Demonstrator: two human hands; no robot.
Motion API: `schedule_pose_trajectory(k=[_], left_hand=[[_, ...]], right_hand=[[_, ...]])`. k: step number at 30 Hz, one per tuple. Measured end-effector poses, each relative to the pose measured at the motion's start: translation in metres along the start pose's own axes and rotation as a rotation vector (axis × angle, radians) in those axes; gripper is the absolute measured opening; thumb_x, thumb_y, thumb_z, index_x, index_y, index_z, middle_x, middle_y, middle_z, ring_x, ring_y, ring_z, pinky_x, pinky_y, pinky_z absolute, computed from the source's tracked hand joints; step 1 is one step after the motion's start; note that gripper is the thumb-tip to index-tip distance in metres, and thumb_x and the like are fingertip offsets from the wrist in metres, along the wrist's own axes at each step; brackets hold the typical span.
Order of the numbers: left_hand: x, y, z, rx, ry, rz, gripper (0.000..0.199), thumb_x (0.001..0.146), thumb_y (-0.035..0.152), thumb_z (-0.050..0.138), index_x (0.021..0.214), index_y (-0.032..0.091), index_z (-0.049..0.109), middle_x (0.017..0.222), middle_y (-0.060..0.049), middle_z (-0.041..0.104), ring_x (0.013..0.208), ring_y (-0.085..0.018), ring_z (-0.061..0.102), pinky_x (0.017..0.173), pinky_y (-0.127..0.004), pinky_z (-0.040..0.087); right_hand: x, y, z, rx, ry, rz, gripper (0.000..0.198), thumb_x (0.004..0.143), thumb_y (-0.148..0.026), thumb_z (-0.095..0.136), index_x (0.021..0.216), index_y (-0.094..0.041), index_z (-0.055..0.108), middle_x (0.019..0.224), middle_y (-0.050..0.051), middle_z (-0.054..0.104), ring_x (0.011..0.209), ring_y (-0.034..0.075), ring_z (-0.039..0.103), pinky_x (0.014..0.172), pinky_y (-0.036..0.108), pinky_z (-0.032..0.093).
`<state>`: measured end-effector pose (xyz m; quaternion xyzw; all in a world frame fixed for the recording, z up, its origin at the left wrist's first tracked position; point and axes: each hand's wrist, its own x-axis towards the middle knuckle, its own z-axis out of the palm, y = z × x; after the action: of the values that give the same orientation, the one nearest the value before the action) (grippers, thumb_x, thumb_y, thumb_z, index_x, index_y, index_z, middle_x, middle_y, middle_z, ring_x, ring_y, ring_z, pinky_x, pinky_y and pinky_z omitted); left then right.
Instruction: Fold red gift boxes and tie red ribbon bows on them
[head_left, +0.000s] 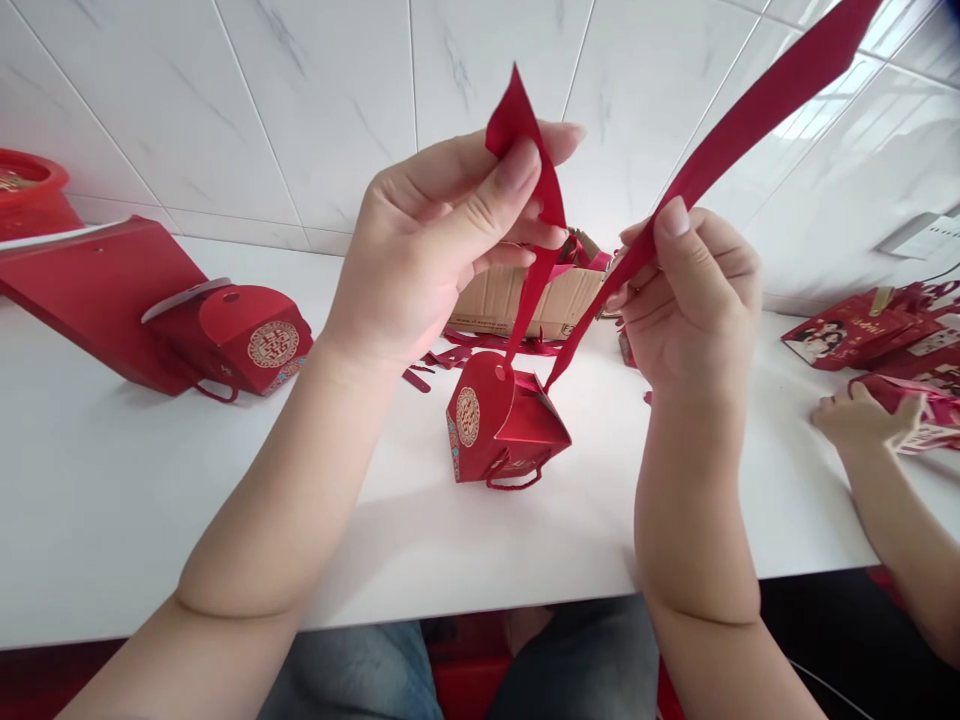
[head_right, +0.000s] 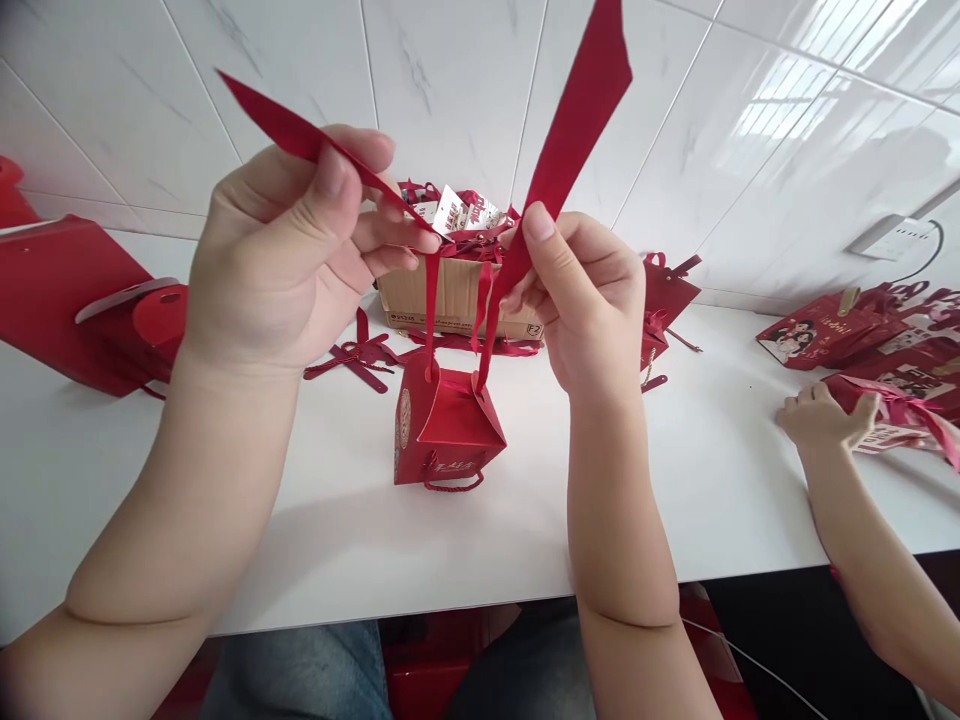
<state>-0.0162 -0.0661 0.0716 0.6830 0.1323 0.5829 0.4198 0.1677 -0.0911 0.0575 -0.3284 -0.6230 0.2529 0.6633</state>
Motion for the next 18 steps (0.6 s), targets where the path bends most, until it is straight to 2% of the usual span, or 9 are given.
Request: schedule_pose_trajectory(k=[2,4,7,10,14,18], left_hand=[[0.0,-0.001,0.0,0.091,0.044,-0.014,0.02,0.092,0.031,0.056,0.099,0.035,0.074,0.091,0.007,0.064,0.091,-0.018,0.072,0.078,-0.033,0.057],[0.001,-0.003,-0.001,0.092,0.064,0.016,0.019,0.091,0.034,0.058,0.1,0.033,0.075,0.097,0.005,0.064,0.09,-0.019,0.072,0.077,-0.034,0.057],[0.003,-0.006,-0.004,-0.073,0.009,0.111,0.016,0.09,0.032,0.061,0.095,0.029,0.076,0.096,0.004,0.068,0.075,-0.011,0.069,0.072,-0.027,0.058],[0.005,-0.006,-0.006,-0.158,-0.017,0.147,0.017,0.091,0.026,0.06,0.092,0.027,0.077,0.096,0.005,0.069,0.074,-0.009,0.068,0.064,-0.02,0.055],[0.008,-0.015,-0.005,-0.062,0.03,0.137,0.014,0.089,0.026,0.063,0.092,0.026,0.076,0.093,0.003,0.071,0.071,-0.011,0.069,0.06,-0.023,0.053],[0.013,-0.033,-0.002,0.123,0.094,0.085,0.011,0.081,0.03,0.072,0.088,0.022,0.076,0.082,-0.002,0.073,0.075,-0.017,0.065,0.069,-0.033,0.054]], right_hand=[[0.0,0.001,-0.001,0.012,-0.001,0.004,0.028,0.087,-0.042,0.061,0.066,-0.024,0.054,0.072,0.001,0.056,0.054,0.012,0.05,0.052,0.031,0.046],[0.001,0.003,-0.001,0.012,0.016,0.01,0.029,0.085,-0.044,0.064,0.065,-0.025,0.055,0.073,0.001,0.059,0.054,0.013,0.05,0.051,0.031,0.045],[0.004,0.006,-0.002,0.063,0.065,-0.03,0.029,0.084,-0.044,0.066,0.064,-0.024,0.058,0.074,0.0,0.061,0.052,0.011,0.051,0.048,0.029,0.043],[0.006,0.008,-0.003,0.145,0.11,-0.078,0.026,0.086,-0.038,0.065,0.065,-0.023,0.062,0.074,-0.001,0.06,0.051,0.008,0.05,0.048,0.026,0.043],[0.008,0.011,-0.001,0.185,0.102,-0.061,0.026,0.086,-0.034,0.066,0.064,-0.022,0.064,0.072,-0.001,0.06,0.053,0.007,0.051,0.049,0.023,0.045],[0.01,0.023,0.001,0.138,0.07,0.004,0.021,0.085,-0.037,0.067,0.068,-0.024,0.066,0.075,-0.001,0.062,0.07,0.011,0.061,0.062,0.025,0.053]])
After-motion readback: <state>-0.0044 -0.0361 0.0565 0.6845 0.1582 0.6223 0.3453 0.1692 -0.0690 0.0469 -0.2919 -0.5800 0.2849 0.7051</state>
